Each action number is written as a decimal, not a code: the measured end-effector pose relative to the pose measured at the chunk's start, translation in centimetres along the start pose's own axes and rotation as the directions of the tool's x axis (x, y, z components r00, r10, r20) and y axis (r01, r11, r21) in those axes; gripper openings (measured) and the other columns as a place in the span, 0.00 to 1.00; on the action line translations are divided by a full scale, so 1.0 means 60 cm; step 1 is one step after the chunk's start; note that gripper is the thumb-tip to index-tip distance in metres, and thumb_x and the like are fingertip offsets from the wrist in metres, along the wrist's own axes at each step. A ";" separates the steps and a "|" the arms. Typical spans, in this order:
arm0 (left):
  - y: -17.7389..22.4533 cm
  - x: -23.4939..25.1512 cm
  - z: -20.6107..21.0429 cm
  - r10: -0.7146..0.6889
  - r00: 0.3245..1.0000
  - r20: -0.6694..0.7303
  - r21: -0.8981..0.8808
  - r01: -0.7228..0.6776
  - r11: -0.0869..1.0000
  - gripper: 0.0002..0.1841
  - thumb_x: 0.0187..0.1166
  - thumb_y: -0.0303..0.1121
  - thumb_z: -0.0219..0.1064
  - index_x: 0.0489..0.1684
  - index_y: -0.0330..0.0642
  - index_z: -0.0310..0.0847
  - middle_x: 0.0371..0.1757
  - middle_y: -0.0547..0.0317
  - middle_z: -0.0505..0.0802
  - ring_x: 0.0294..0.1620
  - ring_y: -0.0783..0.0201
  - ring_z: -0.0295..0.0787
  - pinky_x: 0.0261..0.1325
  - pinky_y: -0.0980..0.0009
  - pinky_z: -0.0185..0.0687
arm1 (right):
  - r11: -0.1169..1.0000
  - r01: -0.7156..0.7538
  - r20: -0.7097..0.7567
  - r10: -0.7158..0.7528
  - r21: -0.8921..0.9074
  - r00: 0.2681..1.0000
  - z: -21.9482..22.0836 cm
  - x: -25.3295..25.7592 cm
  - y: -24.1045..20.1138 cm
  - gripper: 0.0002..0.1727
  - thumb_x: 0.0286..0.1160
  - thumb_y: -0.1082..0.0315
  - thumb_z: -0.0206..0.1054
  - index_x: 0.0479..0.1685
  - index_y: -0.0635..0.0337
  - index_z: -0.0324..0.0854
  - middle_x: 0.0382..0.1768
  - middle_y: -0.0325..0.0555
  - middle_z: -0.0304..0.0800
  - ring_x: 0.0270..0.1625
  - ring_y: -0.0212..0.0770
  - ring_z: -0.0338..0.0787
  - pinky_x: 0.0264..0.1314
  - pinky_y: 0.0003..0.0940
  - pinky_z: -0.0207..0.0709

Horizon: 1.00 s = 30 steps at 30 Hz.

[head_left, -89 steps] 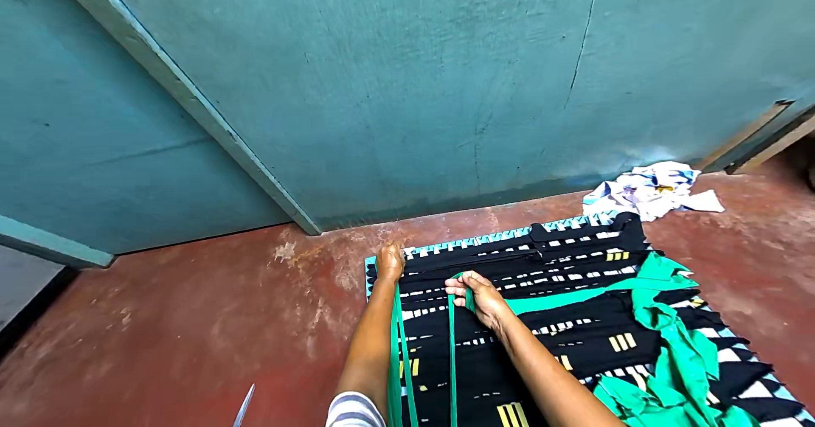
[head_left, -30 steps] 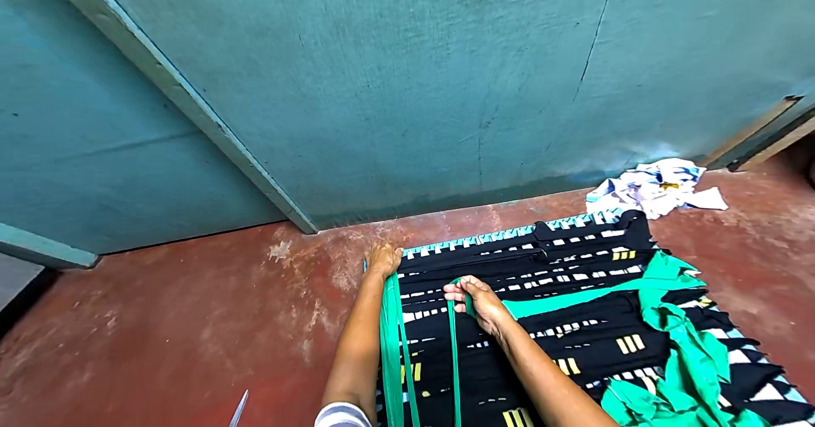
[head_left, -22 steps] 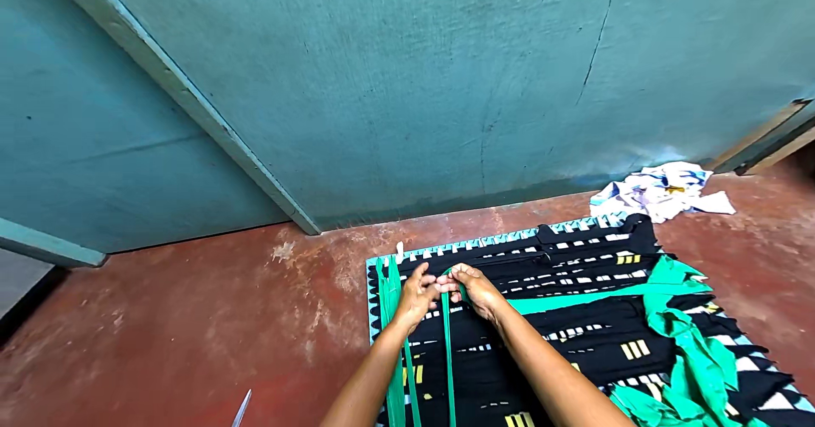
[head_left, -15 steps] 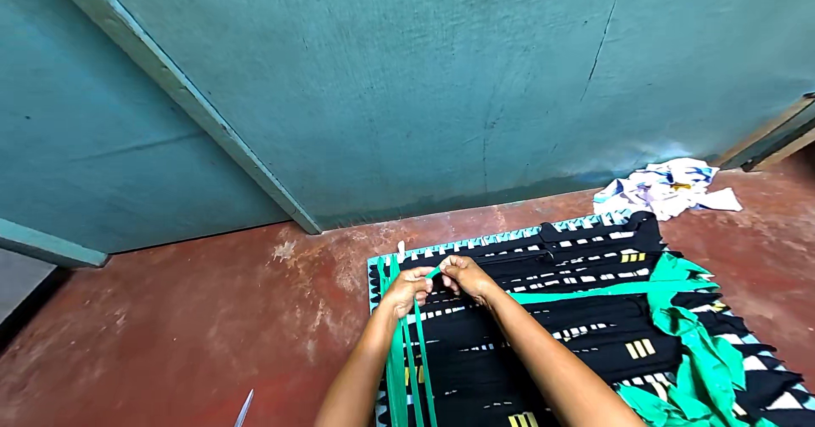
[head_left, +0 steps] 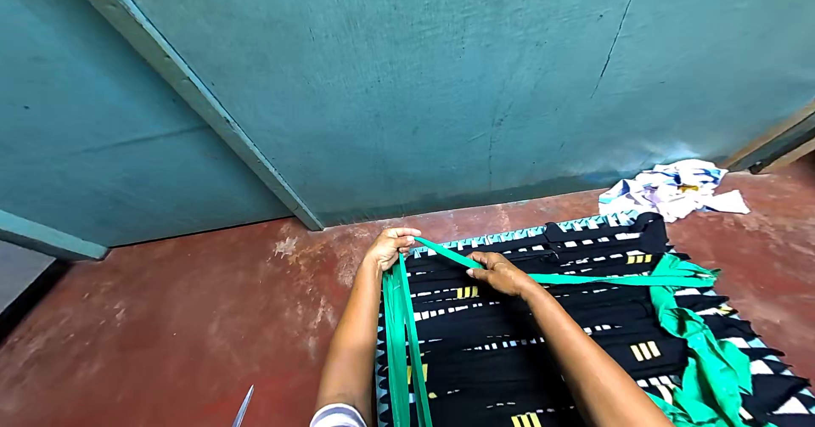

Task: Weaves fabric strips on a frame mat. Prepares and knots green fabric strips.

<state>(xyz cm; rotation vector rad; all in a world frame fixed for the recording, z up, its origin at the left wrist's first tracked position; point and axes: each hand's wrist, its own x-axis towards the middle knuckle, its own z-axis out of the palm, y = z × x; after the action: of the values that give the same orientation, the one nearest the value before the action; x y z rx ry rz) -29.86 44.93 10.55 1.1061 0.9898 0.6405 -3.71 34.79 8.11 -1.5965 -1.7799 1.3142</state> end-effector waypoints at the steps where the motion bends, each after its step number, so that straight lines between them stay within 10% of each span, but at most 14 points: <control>1: 0.001 0.006 -0.002 -0.008 1.000 -0.026 0.041 0.010 0.999 0.11 0.83 0.16 0.54 0.50 0.31 0.83 0.23 0.70 0.83 0.19 0.78 0.73 0.27 0.81 0.73 | 1.000 0.006 -0.023 -0.006 0.022 1.000 0.001 -0.004 -0.002 0.15 0.89 0.69 0.57 0.61 0.68 0.82 0.46 0.56 0.88 0.44 0.44 0.86 0.56 0.43 0.79; 4: -0.011 0.022 0.003 -0.055 0.989 -0.136 0.328 0.098 0.940 0.09 0.82 0.17 0.60 0.51 0.27 0.84 0.28 0.63 0.84 0.22 0.77 0.74 0.31 0.80 0.73 | 0.985 0.029 -0.131 -0.006 0.173 0.991 0.020 -0.007 0.002 0.16 0.92 0.69 0.50 0.57 0.69 0.82 0.30 0.43 0.77 0.27 0.32 0.72 0.36 0.31 0.70; 10: -0.057 0.049 0.010 0.035 0.958 -0.284 0.624 0.157 0.765 0.10 0.82 0.23 0.63 0.55 0.31 0.87 0.50 0.44 0.93 0.47 0.57 0.91 0.60 0.58 0.85 | 0.969 -0.051 -0.190 0.099 0.241 0.977 0.081 -0.007 0.007 0.14 0.90 0.71 0.54 0.58 0.69 0.83 0.38 0.52 0.85 0.36 0.39 0.80 0.47 0.38 0.76; 17: -0.052 0.048 0.022 0.082 0.945 -0.318 0.789 0.215 0.575 0.11 0.82 0.28 0.64 0.55 0.39 0.90 0.58 0.44 0.93 0.66 0.47 0.86 0.72 0.45 0.74 | 0.953 -0.106 -0.236 0.177 0.285 0.955 0.119 -0.002 0.006 0.13 0.89 0.70 0.55 0.59 0.66 0.83 0.35 0.51 0.85 0.33 0.40 0.81 0.45 0.39 0.77; 30: -0.047 0.057 0.001 0.048 0.954 -0.297 0.854 0.242 0.460 0.11 0.82 0.26 0.63 0.53 0.33 0.89 0.59 0.38 0.91 0.68 0.43 0.85 0.74 0.45 0.73 | 0.974 -0.065 -0.304 0.130 0.217 0.944 0.148 -0.012 -0.031 0.16 0.88 0.71 0.56 0.65 0.66 0.83 0.47 0.59 0.91 0.46 0.50 0.90 0.58 0.47 0.80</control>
<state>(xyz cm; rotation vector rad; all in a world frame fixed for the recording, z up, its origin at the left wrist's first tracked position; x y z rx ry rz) -28.41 46.77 6.77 1.8968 1.7332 0.1147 -11.64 31.08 5.68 -1.6873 -1.3451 1.1618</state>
